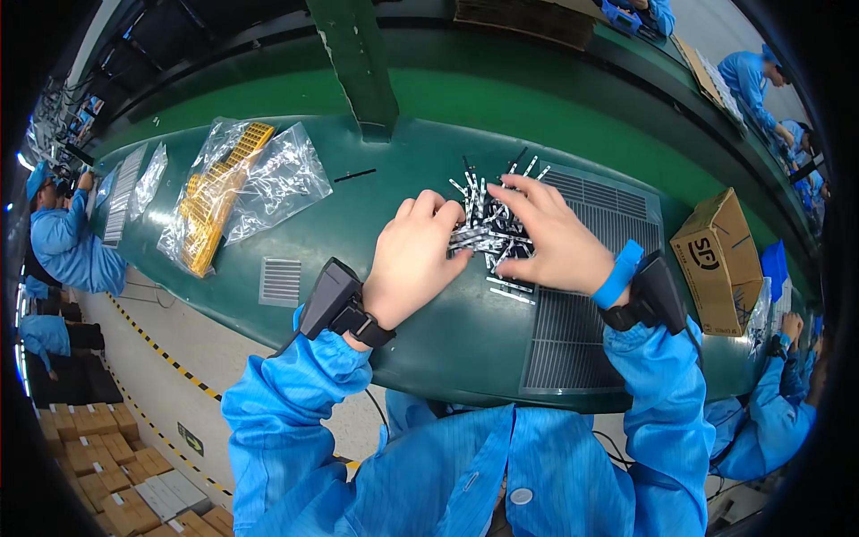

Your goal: The person is seen assembling components of LED strips onto a metallic grid and then packing small components into bags at an industrial workstation.

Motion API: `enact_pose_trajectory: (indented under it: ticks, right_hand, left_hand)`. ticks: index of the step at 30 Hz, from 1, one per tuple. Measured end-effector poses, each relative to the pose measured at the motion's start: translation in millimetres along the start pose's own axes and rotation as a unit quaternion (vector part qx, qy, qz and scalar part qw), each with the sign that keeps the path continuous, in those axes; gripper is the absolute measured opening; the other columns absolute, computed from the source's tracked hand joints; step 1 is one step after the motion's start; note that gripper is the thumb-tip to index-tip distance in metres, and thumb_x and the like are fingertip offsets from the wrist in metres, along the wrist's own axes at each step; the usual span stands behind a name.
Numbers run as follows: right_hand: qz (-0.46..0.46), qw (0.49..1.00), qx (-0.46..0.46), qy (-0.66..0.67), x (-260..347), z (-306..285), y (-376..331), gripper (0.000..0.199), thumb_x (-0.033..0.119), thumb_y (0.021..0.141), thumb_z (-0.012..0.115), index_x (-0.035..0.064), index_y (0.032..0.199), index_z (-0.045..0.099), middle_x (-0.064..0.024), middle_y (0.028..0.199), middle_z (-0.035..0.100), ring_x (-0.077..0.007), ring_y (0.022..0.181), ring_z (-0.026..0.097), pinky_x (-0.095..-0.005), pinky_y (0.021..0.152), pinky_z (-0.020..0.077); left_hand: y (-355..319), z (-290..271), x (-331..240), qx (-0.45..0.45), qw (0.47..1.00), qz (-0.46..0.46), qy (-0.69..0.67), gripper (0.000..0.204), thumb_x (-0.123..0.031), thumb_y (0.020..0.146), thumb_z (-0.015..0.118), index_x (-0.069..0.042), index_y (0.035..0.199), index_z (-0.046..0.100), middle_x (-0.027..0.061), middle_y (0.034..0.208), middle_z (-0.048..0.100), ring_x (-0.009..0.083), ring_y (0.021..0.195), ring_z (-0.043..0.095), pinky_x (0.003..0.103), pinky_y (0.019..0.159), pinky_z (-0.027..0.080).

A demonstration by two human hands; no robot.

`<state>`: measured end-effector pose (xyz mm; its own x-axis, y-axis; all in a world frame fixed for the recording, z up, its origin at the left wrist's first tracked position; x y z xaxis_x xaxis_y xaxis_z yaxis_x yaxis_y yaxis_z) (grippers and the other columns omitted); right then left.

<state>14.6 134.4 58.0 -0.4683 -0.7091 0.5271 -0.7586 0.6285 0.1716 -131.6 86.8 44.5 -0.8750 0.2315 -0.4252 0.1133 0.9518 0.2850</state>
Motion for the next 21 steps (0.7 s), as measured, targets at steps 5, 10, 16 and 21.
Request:
enact_pose_trajectory:
  ticks: [5,10,16,21]
  right_hand:
    - [0.009,0.998,-0.025,-0.05,-5,22,8,0.057,0.014,0.07,0.08,0.0055,0.122,0.058,-0.0141,0.122,0.052,-0.035,0.116,0.051,-0.0428,0.098,0.0444]
    - [0.007,0.994,-0.092,0.064,-16,20,21,0.014,0.003,0.083,0.064,0.003,0.097,0.063,-0.0123,0.097,0.06,-0.0322,0.085,0.063,-0.0392,0.074,0.0519]
    - [0.075,0.969,-0.045,0.233,-13,2,32,0.028,0.008,0.088,0.062,0.0032,0.115,0.064,-0.0152,0.111,0.068,-0.0305,0.099,0.067,-0.0367,0.087,0.0515]
    - [-0.031,0.991,-0.091,0.088,-4,-10,15,0.065,0.028,0.078,0.077,-0.0011,0.132,0.053,-0.0209,0.132,0.056,-0.0356,0.119,0.055,-0.0418,0.101,0.0451]
  left_hand:
    - [3,0,5,0.0,0.999,0.0,-0.034,0.025,-0.013,0.076,0.075,-0.01,0.096,0.061,0.0069,0.092,0.058,0.0275,0.083,0.062,0.038,0.071,0.051]
    - [14,-17,12,-0.069,0.993,0.007,-0.091,0.018,-0.003,0.08,0.07,-0.006,0.095,0.062,0.0115,0.082,0.065,0.0291,0.072,0.066,0.035,0.064,0.051]
    - [22,-40,23,-0.069,0.973,0.009,-0.219,0.048,0.009,0.089,0.057,-0.007,0.134,0.052,0.0143,0.121,0.066,0.0238,0.105,0.068,0.029,0.085,0.052]
    - [15,-41,17,-0.015,0.986,0.041,-0.159,0.081,-0.008,0.077,0.076,-0.011,0.148,0.038,0.0224,0.152,0.034,0.0365,0.137,0.041,0.041,0.107,0.04]
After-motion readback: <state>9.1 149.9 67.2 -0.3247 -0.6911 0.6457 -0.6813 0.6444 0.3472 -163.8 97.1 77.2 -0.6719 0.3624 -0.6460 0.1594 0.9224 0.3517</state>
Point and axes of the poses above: each hand's wrist, its own y-axis towards the middle knuckle, its own z-axis out of the palm, x = y × z, the point moved 7 cm from there along y, towards the middle knuckle
